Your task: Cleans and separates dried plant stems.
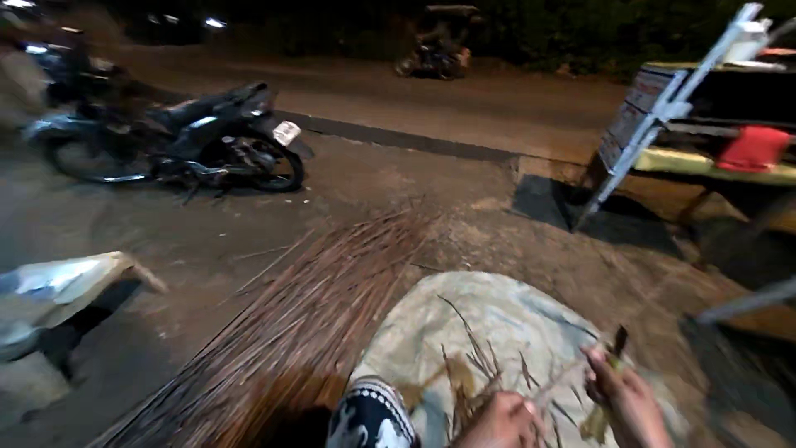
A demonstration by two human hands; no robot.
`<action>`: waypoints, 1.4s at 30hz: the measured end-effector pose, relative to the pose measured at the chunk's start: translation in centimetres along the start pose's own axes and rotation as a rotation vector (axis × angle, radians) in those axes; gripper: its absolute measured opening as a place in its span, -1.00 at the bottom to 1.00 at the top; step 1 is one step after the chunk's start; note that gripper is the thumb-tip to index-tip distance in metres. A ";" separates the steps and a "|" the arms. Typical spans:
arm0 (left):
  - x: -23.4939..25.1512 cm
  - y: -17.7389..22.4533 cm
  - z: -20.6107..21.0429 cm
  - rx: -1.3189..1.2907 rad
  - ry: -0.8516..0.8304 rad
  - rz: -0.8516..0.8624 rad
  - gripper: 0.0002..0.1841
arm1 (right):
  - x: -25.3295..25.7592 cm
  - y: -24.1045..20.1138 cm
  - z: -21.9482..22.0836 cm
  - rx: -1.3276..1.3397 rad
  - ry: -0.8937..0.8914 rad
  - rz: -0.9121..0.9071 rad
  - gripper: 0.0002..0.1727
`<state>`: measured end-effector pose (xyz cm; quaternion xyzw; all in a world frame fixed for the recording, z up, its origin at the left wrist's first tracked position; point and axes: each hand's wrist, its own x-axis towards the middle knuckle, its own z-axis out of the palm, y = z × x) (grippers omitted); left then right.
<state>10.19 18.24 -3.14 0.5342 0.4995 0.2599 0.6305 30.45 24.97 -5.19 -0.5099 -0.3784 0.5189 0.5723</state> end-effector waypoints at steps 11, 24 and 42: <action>0.1 2.0 -0.4 -0.298 0.097 -0.103 -0.63 | -4.5 -0.4 2.6 -1.046 -0.346 -0.510 -0.79; -0.5 0.7 0.6 -0.341 -0.151 -0.258 -0.58 | 1.7 -1.3 -2.3 -1.304 0.071 0.029 -0.62; 0.0 0.5 -1.5 -0.813 -0.279 -0.206 -0.52 | -2.9 1.5 2.4 -1.205 -0.157 -0.445 -0.68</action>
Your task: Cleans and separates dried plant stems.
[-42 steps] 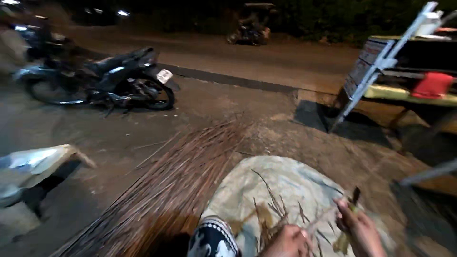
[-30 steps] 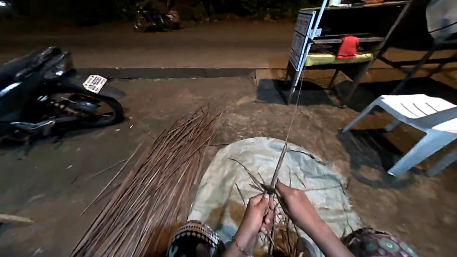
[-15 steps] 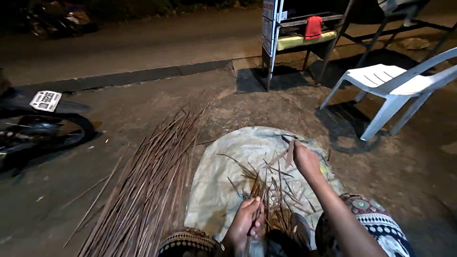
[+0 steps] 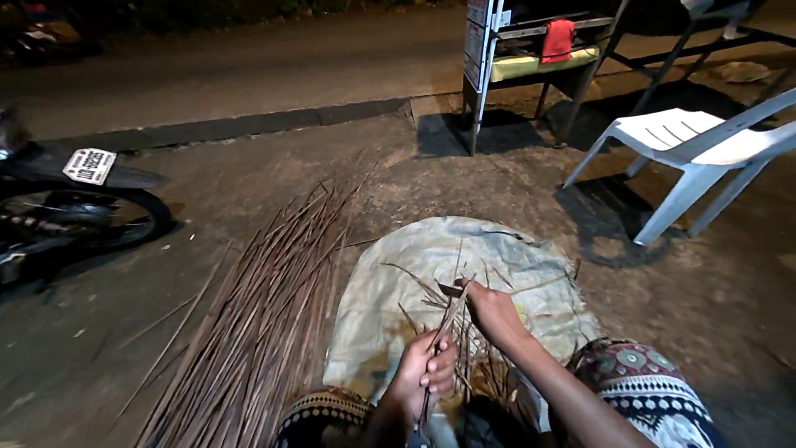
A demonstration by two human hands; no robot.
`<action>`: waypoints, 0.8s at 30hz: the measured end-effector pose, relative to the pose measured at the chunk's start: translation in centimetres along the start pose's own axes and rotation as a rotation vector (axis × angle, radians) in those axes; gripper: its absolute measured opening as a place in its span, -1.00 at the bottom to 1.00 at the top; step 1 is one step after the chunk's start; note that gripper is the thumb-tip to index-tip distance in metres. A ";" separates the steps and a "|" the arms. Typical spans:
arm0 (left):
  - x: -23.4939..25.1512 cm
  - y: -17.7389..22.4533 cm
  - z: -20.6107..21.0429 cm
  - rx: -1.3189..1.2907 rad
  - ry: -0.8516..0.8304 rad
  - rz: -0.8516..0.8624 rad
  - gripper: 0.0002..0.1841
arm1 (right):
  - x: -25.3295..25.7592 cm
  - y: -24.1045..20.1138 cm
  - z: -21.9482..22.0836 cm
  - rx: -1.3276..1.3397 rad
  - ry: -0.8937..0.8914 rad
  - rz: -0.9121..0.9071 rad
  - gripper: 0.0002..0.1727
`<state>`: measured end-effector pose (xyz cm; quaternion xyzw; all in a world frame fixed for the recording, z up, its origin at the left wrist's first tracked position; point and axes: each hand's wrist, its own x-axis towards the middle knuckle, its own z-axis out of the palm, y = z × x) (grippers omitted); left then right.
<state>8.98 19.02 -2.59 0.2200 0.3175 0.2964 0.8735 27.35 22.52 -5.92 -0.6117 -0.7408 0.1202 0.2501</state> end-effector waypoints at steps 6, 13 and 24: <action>-0.4 -0.5 -0.6 -0.067 -0.126 -0.123 -0.56 | 2.4 2.0 -2.4 -0.045 -0.175 0.315 -0.62; -0.5 -0.9 -0.7 0.014 -0.209 -0.151 -0.61 | 3.7 5.9 -4.7 0.007 -0.099 0.530 -0.58; -0.9 0.0 1.3 0.256 0.149 -0.013 -0.51 | 0.6 -0.4 -1.5 -0.002 -0.102 0.164 -0.71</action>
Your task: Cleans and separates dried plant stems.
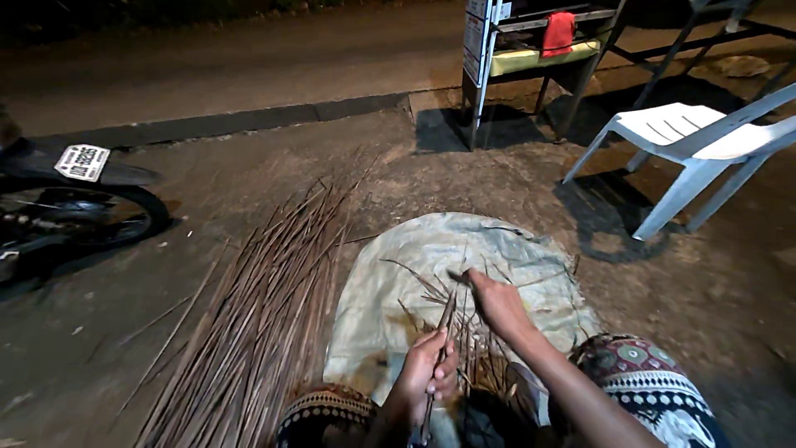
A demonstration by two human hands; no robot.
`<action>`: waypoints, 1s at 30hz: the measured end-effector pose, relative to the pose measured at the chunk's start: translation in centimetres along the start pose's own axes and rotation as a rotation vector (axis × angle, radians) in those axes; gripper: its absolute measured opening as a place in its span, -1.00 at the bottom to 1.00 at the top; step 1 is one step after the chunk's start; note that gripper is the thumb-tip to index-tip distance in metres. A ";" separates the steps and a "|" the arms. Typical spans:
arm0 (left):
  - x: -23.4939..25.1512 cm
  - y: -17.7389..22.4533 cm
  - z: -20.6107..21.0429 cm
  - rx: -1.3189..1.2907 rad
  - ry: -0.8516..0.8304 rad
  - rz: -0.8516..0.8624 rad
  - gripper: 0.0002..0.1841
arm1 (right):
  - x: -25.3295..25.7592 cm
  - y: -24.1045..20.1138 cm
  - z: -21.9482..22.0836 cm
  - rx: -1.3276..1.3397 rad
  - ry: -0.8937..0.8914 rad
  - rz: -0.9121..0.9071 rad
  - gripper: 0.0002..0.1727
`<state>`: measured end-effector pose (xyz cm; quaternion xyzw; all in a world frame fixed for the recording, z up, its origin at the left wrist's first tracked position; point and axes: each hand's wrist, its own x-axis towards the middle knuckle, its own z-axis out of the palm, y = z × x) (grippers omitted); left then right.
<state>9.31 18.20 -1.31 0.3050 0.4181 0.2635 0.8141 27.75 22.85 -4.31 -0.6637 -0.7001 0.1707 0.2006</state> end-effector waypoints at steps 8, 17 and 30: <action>0.2 -0.2 -0.5 -0.124 -0.199 -0.018 -0.51 | 2.6 4.5 -2.4 0.221 0.012 0.241 -0.61; 0.1 -0.6 -1.6 -0.385 -0.508 -0.160 -0.66 | 2.3 2.2 -1.4 0.145 0.022 0.187 -0.60; 0.8 -0.4 0.9 0.279 0.214 0.231 -0.58 | -2.2 -1.3 1.8 0.831 -0.171 -0.127 -0.61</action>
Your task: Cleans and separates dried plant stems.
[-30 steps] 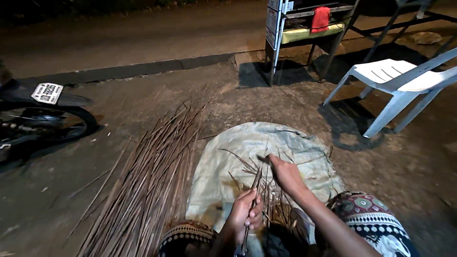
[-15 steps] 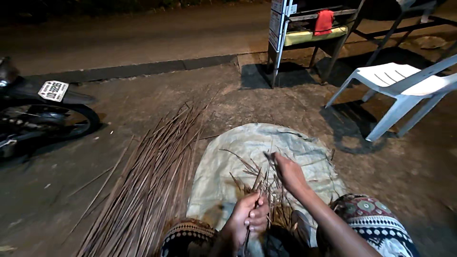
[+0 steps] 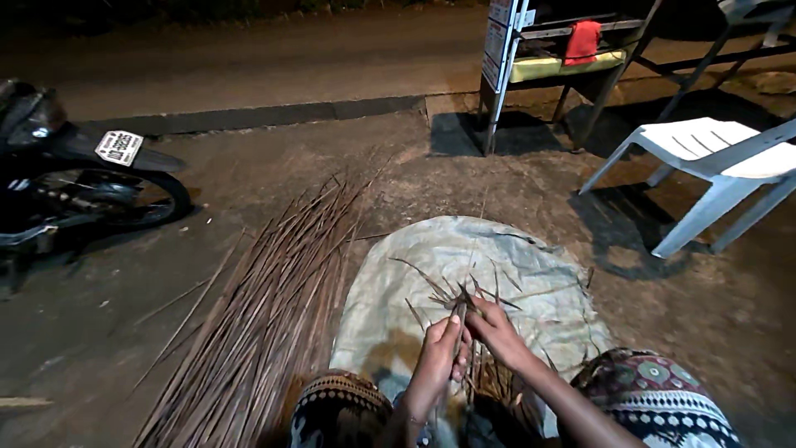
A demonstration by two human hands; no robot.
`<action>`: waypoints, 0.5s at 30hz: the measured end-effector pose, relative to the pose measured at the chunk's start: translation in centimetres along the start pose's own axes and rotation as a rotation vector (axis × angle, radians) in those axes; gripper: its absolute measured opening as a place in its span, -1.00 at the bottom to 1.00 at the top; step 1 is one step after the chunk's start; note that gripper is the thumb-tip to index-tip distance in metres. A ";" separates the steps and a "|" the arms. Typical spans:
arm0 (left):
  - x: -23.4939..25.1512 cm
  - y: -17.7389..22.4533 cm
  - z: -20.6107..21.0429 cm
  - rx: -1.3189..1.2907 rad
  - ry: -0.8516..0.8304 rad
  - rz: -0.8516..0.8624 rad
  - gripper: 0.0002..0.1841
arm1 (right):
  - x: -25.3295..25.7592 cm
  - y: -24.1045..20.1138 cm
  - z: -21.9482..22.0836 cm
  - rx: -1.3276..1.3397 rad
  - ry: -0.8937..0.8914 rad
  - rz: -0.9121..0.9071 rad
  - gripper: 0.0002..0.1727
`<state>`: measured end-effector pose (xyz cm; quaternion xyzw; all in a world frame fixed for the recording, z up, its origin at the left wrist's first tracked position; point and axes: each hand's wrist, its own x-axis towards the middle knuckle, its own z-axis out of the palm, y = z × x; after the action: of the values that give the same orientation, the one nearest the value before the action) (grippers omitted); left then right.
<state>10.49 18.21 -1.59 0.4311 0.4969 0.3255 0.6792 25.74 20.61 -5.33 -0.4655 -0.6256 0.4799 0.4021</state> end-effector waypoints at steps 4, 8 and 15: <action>0.0 -0.1 -0.5 0.079 0.065 0.048 -0.58 | 0.6 0.4 0.5 0.504 0.096 0.010 -0.63; 0.3 -0.3 -0.4 0.132 0.056 0.066 -0.61 | 0.9 0.0 -1.5 0.346 0.082 0.049 -0.92; 0.4 0.0 -0.2 0.351 0.065 0.009 -0.61 | 1.8 0.7 -4.5 0.200 0.292 -0.017 -0.76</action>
<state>10.43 18.60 -1.80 0.5343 0.5660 0.2507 0.5756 29.76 23.41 -4.89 -0.4827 -0.5134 0.4637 0.5370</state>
